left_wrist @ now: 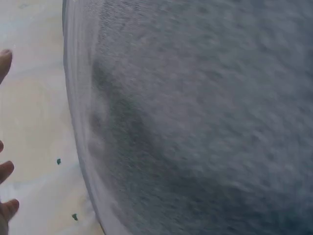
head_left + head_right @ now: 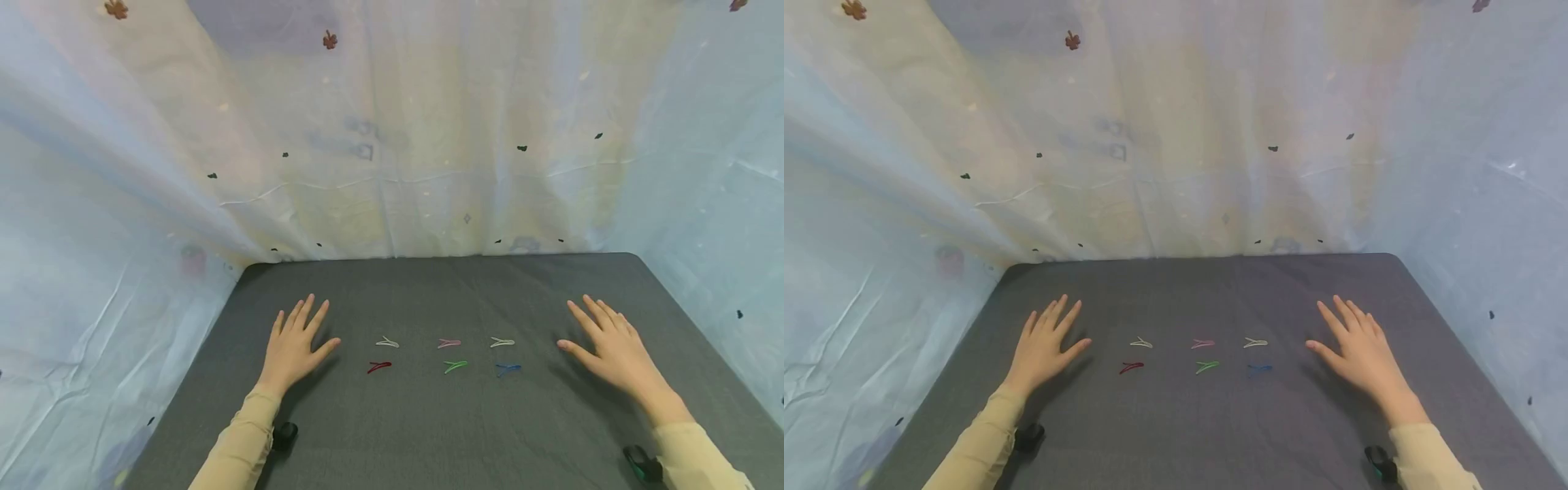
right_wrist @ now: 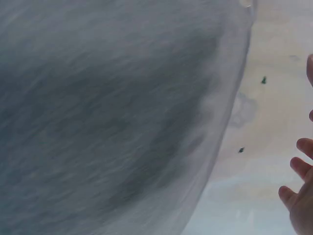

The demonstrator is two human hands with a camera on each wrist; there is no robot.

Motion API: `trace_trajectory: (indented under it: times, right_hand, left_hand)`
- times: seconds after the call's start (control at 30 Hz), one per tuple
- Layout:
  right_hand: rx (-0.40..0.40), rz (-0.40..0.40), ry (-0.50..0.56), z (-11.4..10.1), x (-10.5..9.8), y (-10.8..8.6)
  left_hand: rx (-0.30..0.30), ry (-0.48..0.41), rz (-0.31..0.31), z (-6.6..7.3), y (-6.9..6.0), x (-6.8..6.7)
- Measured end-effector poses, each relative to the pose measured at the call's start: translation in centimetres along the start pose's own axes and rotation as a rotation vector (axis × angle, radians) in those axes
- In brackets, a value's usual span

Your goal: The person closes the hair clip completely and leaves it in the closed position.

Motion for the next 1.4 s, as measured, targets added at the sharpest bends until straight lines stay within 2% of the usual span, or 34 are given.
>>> trace_trajectory:
  times: [0.13,0.3,0.4,0.47,0.57,0.77,0.87,1.03,1.17,1.3,1.4]
  right_hand:
    - [-0.074,0.058,0.009,-1.6,-0.5,1.5]
    - [-0.113,0.092,0.061,-3.8,-0.4,3.3]
    - [-0.142,0.103,0.085,-5.2,0.0,4.4]
    - [-0.150,0.096,0.105,-6.2,0.5,5.2]
    - [-0.141,0.054,0.136,-7.7,1.3,6.5]
    - [-0.110,-0.010,0.184,-10.6,3.3,8.9]
    - [-0.123,-0.027,0.210,-12.1,4.4,9.8]
    - [-0.123,-0.080,0.285,-14.6,6.7,10.6]
    - [-0.051,-0.125,0.378,-16.3,8.6,11.1]
    - [0.028,-0.171,0.470,-17.8,10.4,11.4]
    - [0.070,-0.206,0.524,-18.7,11.8,11.6]
  left_hand:
    - [0.033,0.017,0.142,0.5,0.7,-0.7]
    - [0.086,0.033,0.261,1.3,1.9,-2.0]
    - [0.114,0.022,0.293,1.9,2.5,-2.5]
    - [0.129,0.016,0.287,2.2,3.1,-2.5]
    - [0.157,-0.008,0.232,2.8,3.8,-2.3]
    - [0.281,-0.062,0.085,4.0,5.1,-1.5]
    - [0.316,-0.076,0.000,4.5,5.3,-1.1]
    - [0.300,-0.123,-0.164,5.2,5.5,-0.3]
    - [0.252,-0.173,-0.275,5.6,5.8,0.4]
    - [0.236,-0.222,-0.333,6.0,6.1,1.2]
    - [0.228,-0.265,-0.355,6.1,6.0,1.8]
Point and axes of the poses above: each hand's wrist, its own y-axis towards the middle knuckle, its own x-axis out of the palm, z = x × y, the point moved 2 cm from there along y, towards the middle knuckle, and after that the axes turned 13 degrees about y, right-handed, at the moved point
